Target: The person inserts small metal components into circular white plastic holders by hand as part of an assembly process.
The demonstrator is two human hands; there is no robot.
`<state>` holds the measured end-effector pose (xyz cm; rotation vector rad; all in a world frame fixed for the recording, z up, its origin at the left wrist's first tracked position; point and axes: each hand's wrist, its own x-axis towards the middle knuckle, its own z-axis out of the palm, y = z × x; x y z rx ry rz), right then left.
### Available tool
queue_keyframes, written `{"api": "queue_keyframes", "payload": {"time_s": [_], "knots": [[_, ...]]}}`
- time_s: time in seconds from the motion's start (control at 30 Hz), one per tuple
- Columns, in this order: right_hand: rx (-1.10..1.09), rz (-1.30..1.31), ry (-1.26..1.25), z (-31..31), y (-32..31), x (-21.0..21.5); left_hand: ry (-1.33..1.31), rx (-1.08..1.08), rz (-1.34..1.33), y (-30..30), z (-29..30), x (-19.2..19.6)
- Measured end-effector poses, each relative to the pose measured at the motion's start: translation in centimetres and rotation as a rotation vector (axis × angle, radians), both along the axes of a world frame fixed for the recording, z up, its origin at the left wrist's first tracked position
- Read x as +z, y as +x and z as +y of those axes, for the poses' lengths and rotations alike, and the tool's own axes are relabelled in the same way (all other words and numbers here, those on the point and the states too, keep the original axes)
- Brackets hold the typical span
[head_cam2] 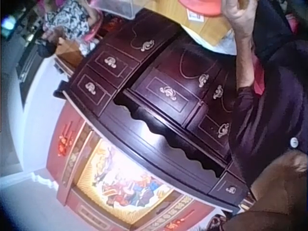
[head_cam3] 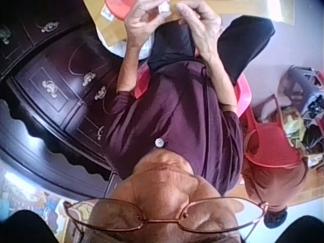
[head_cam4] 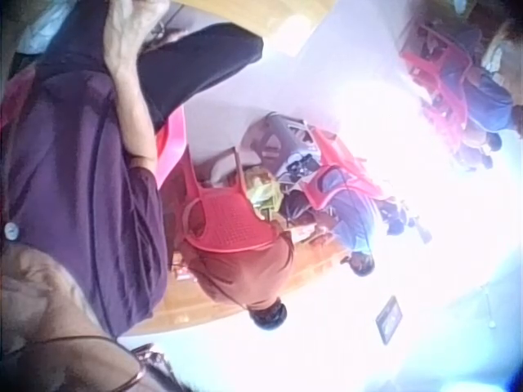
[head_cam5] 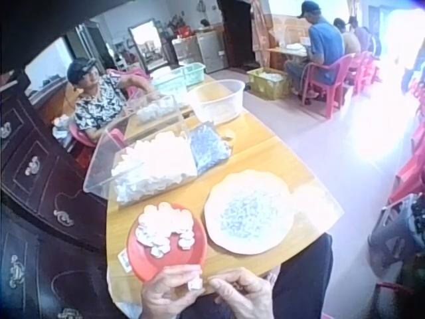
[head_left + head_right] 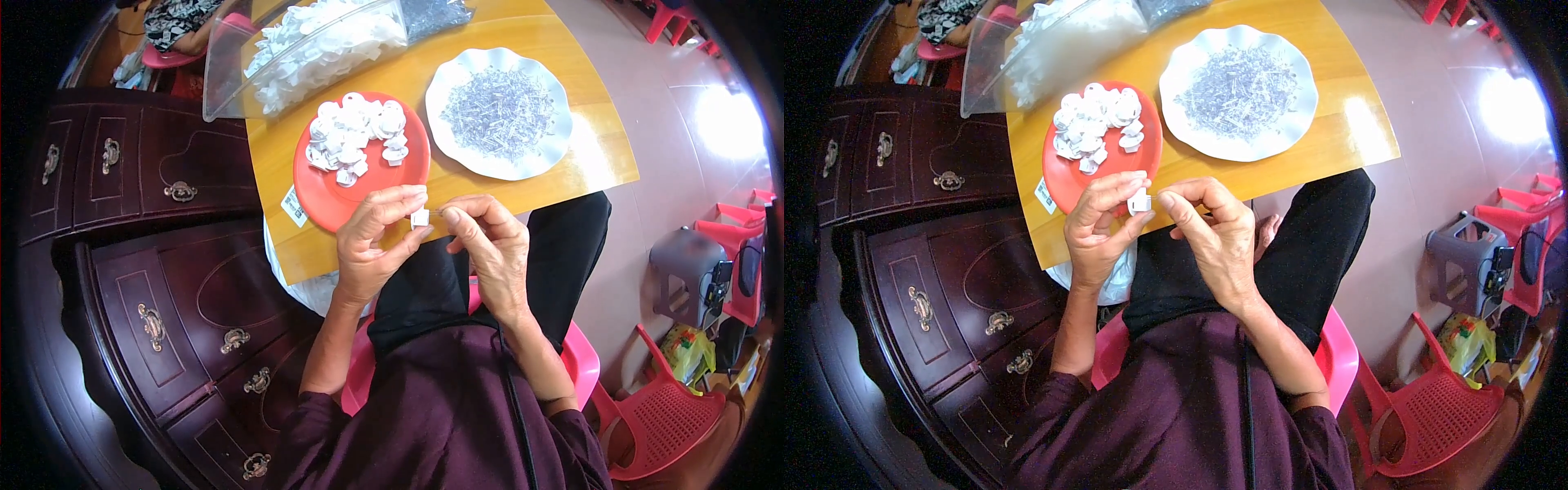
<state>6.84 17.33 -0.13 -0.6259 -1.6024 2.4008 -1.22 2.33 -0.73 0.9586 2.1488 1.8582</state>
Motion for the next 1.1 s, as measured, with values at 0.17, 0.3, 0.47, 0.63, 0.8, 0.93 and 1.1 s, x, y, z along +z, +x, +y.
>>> {"api": "queue_keyframes", "payload": {"time_s": [0.17,0.3,0.47,0.63,0.8,0.93,1.1], "knots": [[-0.042,0.087,0.001,-0.5,-0.1,-1.0,0.031,0.024,-0.013,0.4,0.7,0.0],[-0.024,0.081,0.023,-0.5,0.0,-1.1,0.033,0.054,-0.004,0.7,1.1,-0.2],[0.017,0.01,-0.078,0.0,0.1,-0.6,-0.075,0.079,0.085,0.8,1.0,0.3],[0.069,-0.032,-0.164,0.7,0.2,0.2,-0.083,-0.01,-0.006,0.5,0.2,1.4],[0.168,-0.001,-0.229,1.0,-0.1,-0.6,0.033,-0.011,-0.206,0.7,-0.3,1.6],[0.203,-0.03,-0.257,1.4,0.0,-0.7,0.031,-0.011,-0.216,0.9,-0.6,1.5],[0.235,-0.009,-0.272,1.3,0.1,-0.6,-0.006,-0.043,-0.13,0.5,-0.8,1.3]]}}
